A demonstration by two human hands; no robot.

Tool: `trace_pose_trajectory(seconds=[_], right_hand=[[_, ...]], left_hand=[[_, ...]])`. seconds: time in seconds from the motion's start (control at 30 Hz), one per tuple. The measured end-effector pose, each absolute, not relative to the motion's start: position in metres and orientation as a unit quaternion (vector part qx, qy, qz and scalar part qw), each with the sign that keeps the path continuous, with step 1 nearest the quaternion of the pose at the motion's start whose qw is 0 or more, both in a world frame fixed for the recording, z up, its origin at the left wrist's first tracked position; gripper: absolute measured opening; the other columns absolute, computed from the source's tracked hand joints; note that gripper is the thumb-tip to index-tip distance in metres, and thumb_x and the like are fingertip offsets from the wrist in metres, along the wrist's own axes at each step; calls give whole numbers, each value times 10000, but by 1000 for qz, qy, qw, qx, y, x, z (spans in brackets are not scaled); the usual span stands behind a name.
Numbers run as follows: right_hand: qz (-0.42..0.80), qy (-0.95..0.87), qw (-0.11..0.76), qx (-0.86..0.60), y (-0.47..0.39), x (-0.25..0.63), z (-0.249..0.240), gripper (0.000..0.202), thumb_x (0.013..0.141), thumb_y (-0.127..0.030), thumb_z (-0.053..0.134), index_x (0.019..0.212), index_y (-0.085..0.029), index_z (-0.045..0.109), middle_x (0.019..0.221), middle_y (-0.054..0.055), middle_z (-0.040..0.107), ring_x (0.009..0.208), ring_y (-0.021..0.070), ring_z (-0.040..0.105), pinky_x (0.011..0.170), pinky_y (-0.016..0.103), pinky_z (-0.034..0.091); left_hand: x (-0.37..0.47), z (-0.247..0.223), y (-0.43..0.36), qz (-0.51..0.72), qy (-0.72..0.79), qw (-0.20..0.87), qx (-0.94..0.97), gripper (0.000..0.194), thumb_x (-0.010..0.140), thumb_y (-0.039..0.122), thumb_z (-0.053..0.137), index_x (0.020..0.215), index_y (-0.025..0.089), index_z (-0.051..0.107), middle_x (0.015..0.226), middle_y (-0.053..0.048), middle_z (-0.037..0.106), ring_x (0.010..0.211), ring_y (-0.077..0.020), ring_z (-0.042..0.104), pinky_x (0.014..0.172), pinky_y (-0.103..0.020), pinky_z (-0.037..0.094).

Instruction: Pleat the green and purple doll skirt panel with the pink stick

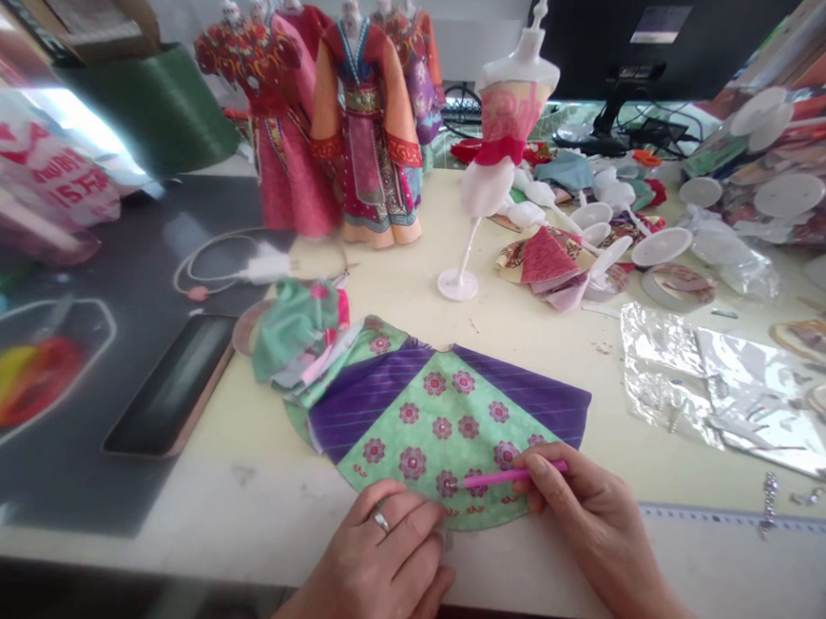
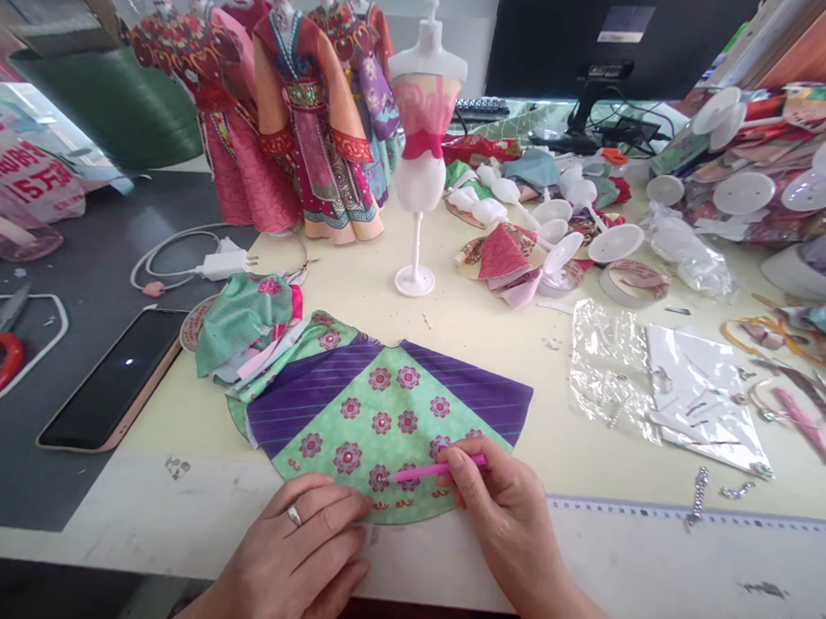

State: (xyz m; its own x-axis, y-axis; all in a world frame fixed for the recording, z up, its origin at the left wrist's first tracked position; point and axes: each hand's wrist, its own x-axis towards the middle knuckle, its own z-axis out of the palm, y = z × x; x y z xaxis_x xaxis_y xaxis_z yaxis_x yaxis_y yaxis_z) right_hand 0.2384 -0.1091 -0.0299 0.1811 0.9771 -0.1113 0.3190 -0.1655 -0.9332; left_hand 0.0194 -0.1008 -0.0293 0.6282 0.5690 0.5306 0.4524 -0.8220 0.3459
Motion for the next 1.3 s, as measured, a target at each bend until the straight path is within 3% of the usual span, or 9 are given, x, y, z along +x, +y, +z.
trace_pose_trajectory(seconds=[0.4,1.3], right_hand=[[395,-499,414,-651,-107,237,-30,355,868,-504,523,728,-207,659,528,-6,530,503,137,499,477,243,391],[380,-510,404,-657,-107,237,-31,333,862,-487,537,720,-216,669,502,-22,488,469,119,456,449,229,365]], left_hand=[[18,-31,-101,319,290,80,899,135,847,123,528,883,107,657,987,-132,688,834,-213,605,821,-401,496],[19,-31,-101,306,296,96,900,129,849,127,538,885,109,660,976,-109,692,846,-214,590,853,-407,467]])
